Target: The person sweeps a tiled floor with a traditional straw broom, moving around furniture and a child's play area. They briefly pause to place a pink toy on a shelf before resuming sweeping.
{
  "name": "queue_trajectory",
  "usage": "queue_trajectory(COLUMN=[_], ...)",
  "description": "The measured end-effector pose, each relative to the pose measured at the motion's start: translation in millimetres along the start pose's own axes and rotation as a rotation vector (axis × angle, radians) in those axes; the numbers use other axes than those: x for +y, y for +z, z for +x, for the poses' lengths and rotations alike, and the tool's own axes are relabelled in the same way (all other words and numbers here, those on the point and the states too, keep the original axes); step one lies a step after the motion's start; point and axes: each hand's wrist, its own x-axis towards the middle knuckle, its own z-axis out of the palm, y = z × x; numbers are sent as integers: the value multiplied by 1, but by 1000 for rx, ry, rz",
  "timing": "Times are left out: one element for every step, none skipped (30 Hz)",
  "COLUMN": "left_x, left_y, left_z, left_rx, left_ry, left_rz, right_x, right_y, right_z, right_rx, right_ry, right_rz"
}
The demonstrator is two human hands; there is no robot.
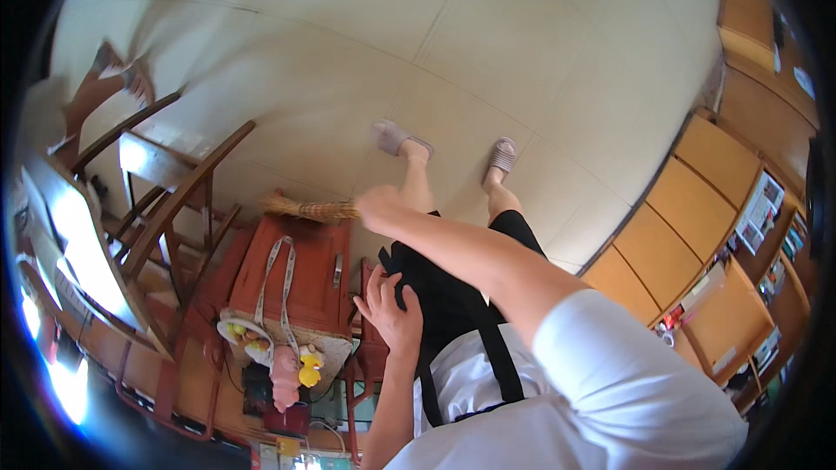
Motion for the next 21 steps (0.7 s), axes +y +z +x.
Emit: queue_trajectory(left_x=[0,1,1,1,3,5,9,14,16,17,23,28,33,42,54,64,71,79,91,103,111], left_y=[-3,-6,-6,-7,-7,-8,-10,-12,-13,-15,-17,-18,-19,-17,-20,-18,-17,-17,-15,-12,-8], left_z=[2,2,1,0,1,1,2,6,8,8,11,13,16,17,20,20,21,23,23,26,27], left_rx=[-1,4,17,12,-10,-22,-27,-34,-36,-27,-21,-12,-9,-6,-6,-14,-16,-12,-17,-23,-32], left_ry=[-12,-30,-17,8,31,45,48,79,94,82,124,151,184,218,240,252,261,268,249,262,266], left_rz=[-7,-18,-8,26,29,35,34,27,28,31,40,65,86,105,119,134,155,178,194,198,204], right_x=[-10,-10,8,30,54,78,105,169,210,202,227,247,264,277,291,305,306,299,294,287,274], right_y=[-12,-21,-28,-37,-52,-68,-86,-91,-113,-154,-176,-193,-204,-208,-208,-208,-201,-191,-177,-161,-148], right_z=[20,34,44,50,53,47,34,14,-11,-44,-71,-96,-120,-138,-150,-162,-167,-173,-181,-191,-203], right_rx=[50,100,88,81,81,110,138,248,196,189,171,203,238,310,378,442,480,518,529,536,579], right_ry=[32,60,115,172,227,371,502,334,324,477,588,644,710,724,734,745,748,747,733,721,683], right_rz=[59,110,148,189,227,216,208,303,306,345,286,286,288,227,166,103,58,13,85,160,221])
